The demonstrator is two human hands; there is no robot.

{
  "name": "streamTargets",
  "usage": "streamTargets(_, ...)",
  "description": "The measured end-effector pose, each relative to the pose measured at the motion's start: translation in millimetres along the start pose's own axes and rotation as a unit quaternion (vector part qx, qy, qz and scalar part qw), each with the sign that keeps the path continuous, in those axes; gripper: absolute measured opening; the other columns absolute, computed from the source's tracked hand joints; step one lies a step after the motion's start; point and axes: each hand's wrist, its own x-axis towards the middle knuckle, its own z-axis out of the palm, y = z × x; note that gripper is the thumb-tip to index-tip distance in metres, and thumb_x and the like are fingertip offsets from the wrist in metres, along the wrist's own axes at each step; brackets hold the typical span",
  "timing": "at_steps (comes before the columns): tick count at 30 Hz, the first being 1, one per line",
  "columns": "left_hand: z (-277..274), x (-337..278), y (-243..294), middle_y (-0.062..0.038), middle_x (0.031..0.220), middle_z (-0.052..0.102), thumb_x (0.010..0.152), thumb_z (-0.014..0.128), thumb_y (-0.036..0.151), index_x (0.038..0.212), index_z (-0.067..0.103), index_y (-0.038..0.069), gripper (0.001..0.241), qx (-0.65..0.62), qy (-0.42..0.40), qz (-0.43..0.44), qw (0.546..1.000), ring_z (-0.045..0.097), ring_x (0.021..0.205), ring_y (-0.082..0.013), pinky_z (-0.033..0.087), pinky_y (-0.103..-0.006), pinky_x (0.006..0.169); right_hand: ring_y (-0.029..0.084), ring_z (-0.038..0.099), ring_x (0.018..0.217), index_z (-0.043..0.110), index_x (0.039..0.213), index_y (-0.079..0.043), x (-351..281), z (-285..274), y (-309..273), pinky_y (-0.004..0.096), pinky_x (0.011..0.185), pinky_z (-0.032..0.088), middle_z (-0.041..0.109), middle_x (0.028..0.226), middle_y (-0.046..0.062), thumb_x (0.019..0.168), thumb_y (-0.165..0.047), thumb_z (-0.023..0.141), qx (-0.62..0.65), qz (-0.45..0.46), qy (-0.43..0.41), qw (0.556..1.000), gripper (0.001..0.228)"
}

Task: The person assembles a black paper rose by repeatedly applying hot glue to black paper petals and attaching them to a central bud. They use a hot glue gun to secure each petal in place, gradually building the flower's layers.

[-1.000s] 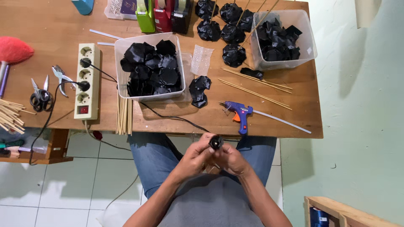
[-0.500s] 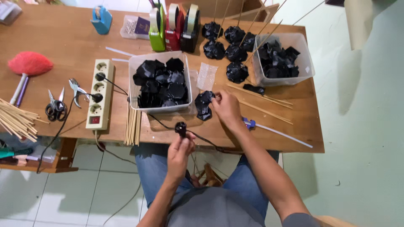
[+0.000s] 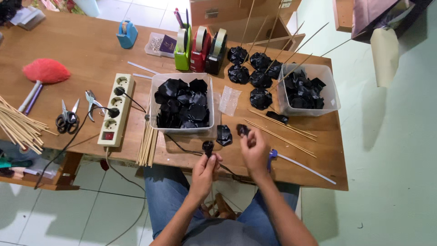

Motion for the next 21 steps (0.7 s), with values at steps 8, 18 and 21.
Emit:
streamTargets(8,32,4,25,-0.01,0.099,0.077,0.09,0.078,0.019,0.113,0.074,0.004,0.028,0.135,0.034,-0.008,0.99,0.069,0.095,-0.0165,0.055,-0.0345,0.089,0.03,0.071,0.103,0.056,0.076,-0.011,-57,-23,-54,0.038,0.081,0.057,0.073,0.115,0.005,0.079,-0.005,0.068,0.03,-0.11,-0.06,0.992,0.014)
streamTargets(18,-9,11,-16,-0.008,0.072,0.074,0.088,0.077,0.011,0.093,0.078,0.0,0.011,0.211,-0.004,-0.046,0.976,0.062,0.073,-0.0092,0.053,-0.0282,0.064,0.009,0.061,0.097,0.048,0.135,-0.007,-64,-24,-20,0.023,0.083,0.054,0.067,0.11,0.006,0.088,-0.004,0.066,0.312,0.137,-0.124,0.932,0.05)
streamTargets(21,-5,7,-9,-0.014,0.069,0.072,0.086,0.077,0.008,0.095,0.077,-0.005,0.016,0.233,0.006,-0.032,0.972,0.064,0.069,-0.015,0.055,-0.0317,0.064,0.012,0.059,0.09,0.052,0.131,-0.006,-61,-39,-28,0.026,0.081,0.053,0.063,0.097,0.007,0.089,0.0,0.064,0.3,0.139,-0.089,0.94,0.044)
